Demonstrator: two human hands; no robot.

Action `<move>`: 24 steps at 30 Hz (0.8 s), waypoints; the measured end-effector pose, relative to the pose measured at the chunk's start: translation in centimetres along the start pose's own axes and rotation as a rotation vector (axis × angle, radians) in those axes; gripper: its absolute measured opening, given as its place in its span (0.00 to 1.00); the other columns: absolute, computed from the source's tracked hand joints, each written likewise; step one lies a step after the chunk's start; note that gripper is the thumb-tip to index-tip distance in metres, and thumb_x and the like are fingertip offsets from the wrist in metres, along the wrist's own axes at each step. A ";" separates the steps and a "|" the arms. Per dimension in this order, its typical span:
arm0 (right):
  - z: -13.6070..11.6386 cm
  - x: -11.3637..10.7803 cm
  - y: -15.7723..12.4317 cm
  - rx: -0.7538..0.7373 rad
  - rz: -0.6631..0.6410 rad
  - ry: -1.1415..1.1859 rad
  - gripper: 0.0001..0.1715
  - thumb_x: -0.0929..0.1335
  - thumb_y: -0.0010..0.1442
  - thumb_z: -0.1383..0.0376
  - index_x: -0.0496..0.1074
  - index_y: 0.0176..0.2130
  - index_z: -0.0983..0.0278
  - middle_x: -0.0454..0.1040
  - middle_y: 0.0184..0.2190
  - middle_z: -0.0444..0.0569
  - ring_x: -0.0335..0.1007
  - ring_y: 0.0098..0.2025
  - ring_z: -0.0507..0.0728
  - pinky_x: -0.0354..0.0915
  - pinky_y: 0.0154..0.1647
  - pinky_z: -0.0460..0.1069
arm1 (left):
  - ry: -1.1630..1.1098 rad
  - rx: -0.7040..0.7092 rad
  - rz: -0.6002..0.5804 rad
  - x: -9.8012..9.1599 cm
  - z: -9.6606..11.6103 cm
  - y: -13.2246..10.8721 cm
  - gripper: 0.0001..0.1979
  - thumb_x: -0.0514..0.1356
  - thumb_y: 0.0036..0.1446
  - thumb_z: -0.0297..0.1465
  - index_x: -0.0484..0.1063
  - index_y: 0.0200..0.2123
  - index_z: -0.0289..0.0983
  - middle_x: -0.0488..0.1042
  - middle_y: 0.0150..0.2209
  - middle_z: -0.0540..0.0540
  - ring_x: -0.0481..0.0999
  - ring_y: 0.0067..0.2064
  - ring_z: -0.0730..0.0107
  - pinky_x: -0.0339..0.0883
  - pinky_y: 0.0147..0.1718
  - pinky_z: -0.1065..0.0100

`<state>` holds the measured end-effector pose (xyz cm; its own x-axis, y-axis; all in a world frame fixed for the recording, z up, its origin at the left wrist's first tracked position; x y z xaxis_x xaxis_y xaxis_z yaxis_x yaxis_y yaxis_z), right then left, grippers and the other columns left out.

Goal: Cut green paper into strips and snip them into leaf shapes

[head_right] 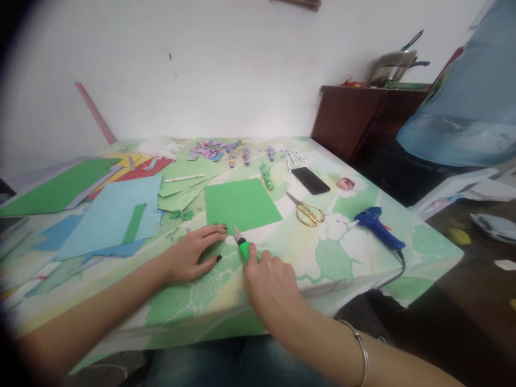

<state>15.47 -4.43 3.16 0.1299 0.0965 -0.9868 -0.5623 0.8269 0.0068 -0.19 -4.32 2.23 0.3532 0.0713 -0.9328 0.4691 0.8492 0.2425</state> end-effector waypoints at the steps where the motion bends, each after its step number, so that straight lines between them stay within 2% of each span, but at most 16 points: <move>1: 0.0 0.0 0.0 0.002 0.001 0.002 0.25 0.59 0.64 0.62 0.58 0.59 0.66 0.73 0.31 0.57 0.73 0.28 0.59 0.64 0.24 0.49 | -0.001 -0.002 0.002 0.0 0.0 0.0 0.20 0.53 0.55 0.32 0.63 0.52 0.34 0.66 0.54 0.36 0.63 0.57 0.53 0.60 0.55 0.55; 5: -0.2 0.0 0.3 0.012 -0.003 0.011 0.26 0.60 0.64 0.61 0.58 0.59 0.68 0.73 0.30 0.57 0.73 0.27 0.59 0.62 0.23 0.49 | -0.012 -0.010 -0.003 0.0 0.0 0.0 0.21 0.53 0.55 0.31 0.63 0.52 0.34 0.65 0.54 0.36 0.63 0.57 0.53 0.59 0.55 0.54; 9: 0.8 -0.4 0.5 0.043 0.002 0.025 0.26 0.59 0.64 0.59 0.59 0.59 0.63 0.74 0.30 0.54 0.74 0.28 0.60 0.62 0.24 0.49 | -0.070 -0.039 0.003 -0.1 -0.1 -0.1 0.20 0.54 0.54 0.31 0.65 0.51 0.35 0.65 0.55 0.37 0.63 0.57 0.55 0.58 0.56 0.56; 13: 5.4 -0.1 0.2 0.181 0.037 0.001 0.25 0.59 0.63 0.58 0.59 0.58 0.60 0.74 0.32 0.51 0.74 0.29 0.61 0.61 0.23 0.49 | -0.093 -0.114 0.082 -0.6 -1.1 0.1 0.16 0.54 0.55 0.30 0.66 0.48 0.37 0.66 0.53 0.41 0.66 0.54 0.61 0.60 0.53 0.60; 16: 10.2 0.4 0.2 0.315 0.116 -0.040 0.25 0.57 0.64 0.56 0.59 0.58 0.61 0.75 0.34 0.52 0.74 0.29 0.62 0.60 0.24 0.50 | -0.070 -0.244 0.188 -1.2 -2.6 0.3 0.16 0.55 0.55 0.34 0.65 0.47 0.35 0.66 0.50 0.37 0.65 0.53 0.55 0.59 0.52 0.52; 18: 13.0 0.9 0.5 0.379 0.130 -0.055 0.25 0.57 0.64 0.55 0.59 0.57 0.61 0.75 0.35 0.53 0.74 0.31 0.62 0.60 0.25 0.50 | -0.064 -0.321 0.214 -1.4 -3.5 0.4 0.19 0.59 0.52 0.38 0.66 0.45 0.35 0.67 0.46 0.37 0.65 0.50 0.51 0.60 0.48 0.49; 21: 15.6 1.4 1.4 0.406 0.138 -0.036 0.25 0.58 0.63 0.57 0.59 0.57 0.64 0.75 0.34 0.54 0.74 0.33 0.64 0.60 0.25 0.51 | -0.098 -0.386 0.183 -1.4 -4.4 0.4 0.18 0.63 0.46 0.38 0.69 0.39 0.35 0.69 0.35 0.43 0.69 0.39 0.57 0.64 0.39 0.55; 24: 16.9 1.5 2.3 0.413 0.164 -0.025 0.25 0.59 0.63 0.59 0.59 0.57 0.67 0.75 0.31 0.55 0.74 0.32 0.64 0.60 0.24 0.50 | -0.163 -0.432 0.145 -1.5 -5.0 0.3 0.13 0.63 0.44 0.36 0.69 0.33 0.35 0.66 0.27 0.50 0.68 0.29 0.66 0.63 0.29 0.65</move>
<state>28.18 6.94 4.39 0.0893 0.2538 -0.9631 -0.2048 0.9510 0.2316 -4.61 -1.50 2.32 0.5284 0.1515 -0.8354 0.0388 0.9786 0.2021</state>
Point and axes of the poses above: each hand's wrist, its own y-axis towards the middle knuckle, its own x-axis out of the palm, z = x × y, the point moved 6 cm from there along y, towards the middle knuckle
